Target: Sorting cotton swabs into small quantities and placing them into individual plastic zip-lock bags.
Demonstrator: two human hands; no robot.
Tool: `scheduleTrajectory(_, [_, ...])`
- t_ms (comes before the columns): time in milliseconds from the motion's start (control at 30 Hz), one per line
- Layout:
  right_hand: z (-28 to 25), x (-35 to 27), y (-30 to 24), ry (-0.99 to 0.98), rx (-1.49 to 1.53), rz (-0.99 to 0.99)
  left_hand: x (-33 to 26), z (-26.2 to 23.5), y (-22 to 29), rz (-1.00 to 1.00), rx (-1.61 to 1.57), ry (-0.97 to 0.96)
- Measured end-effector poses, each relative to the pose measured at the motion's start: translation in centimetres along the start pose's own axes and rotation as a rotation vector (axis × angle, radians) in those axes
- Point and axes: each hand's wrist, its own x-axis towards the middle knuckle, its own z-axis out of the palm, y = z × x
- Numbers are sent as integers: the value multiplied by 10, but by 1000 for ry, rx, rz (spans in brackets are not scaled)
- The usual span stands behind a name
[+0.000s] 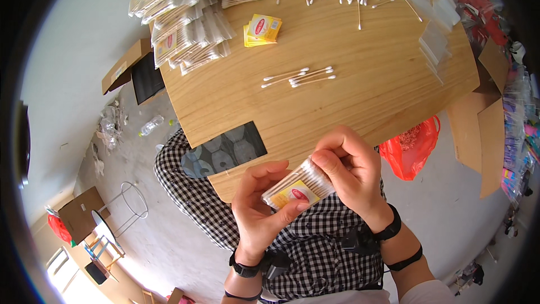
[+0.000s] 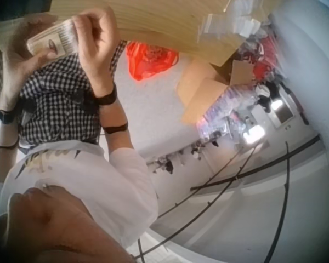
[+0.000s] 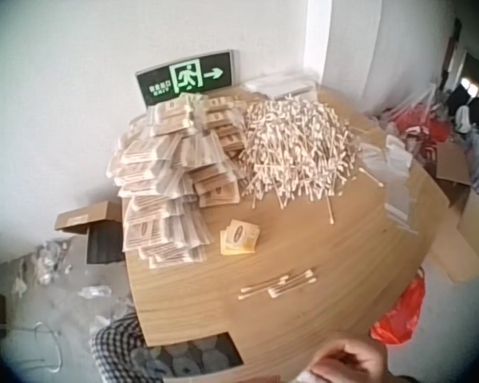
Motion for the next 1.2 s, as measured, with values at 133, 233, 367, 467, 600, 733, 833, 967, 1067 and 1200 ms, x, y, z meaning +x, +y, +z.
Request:
scheduleTrajectory(133, [5,-5,0,74,-46,-84,-5,7,-7,-27,-247,17])
scheduleTrajectory(233, [9,-9,0,54,-57,-54,-8,5,-12,-58,-262,26])
scheduleTrajectory(367, [6,-8,2,103,-35,-200,-9,1,-17,15,-229,93])
scheduleTrajectory(467, [8,-7,-10,-85,-354,-246,-9,0,-17,22,-253,108])
scheduleTrajectory(600, [14,-9,-12,-50,-317,-209,-10,1,-18,67,-229,111])
scheduleTrajectory(733, [15,-9,-18,-49,-276,-139,-9,1,-17,100,-162,97])
scheduleTrajectory(833, [14,-9,-24,-74,-253,-67,-10,0,-17,100,-178,93])
scheduleTrajectory(967, [11,-7,-27,-103,-221,-23,-9,-2,-17,89,-191,63])
scheduleTrajectory(1067, [11,-7,-28,-105,-217,-24,-8,-2,-16,84,-174,55])
scheduleTrajectory(1200, [10,-7,-23,-107,-202,-36,-9,-2,-16,54,-163,70])
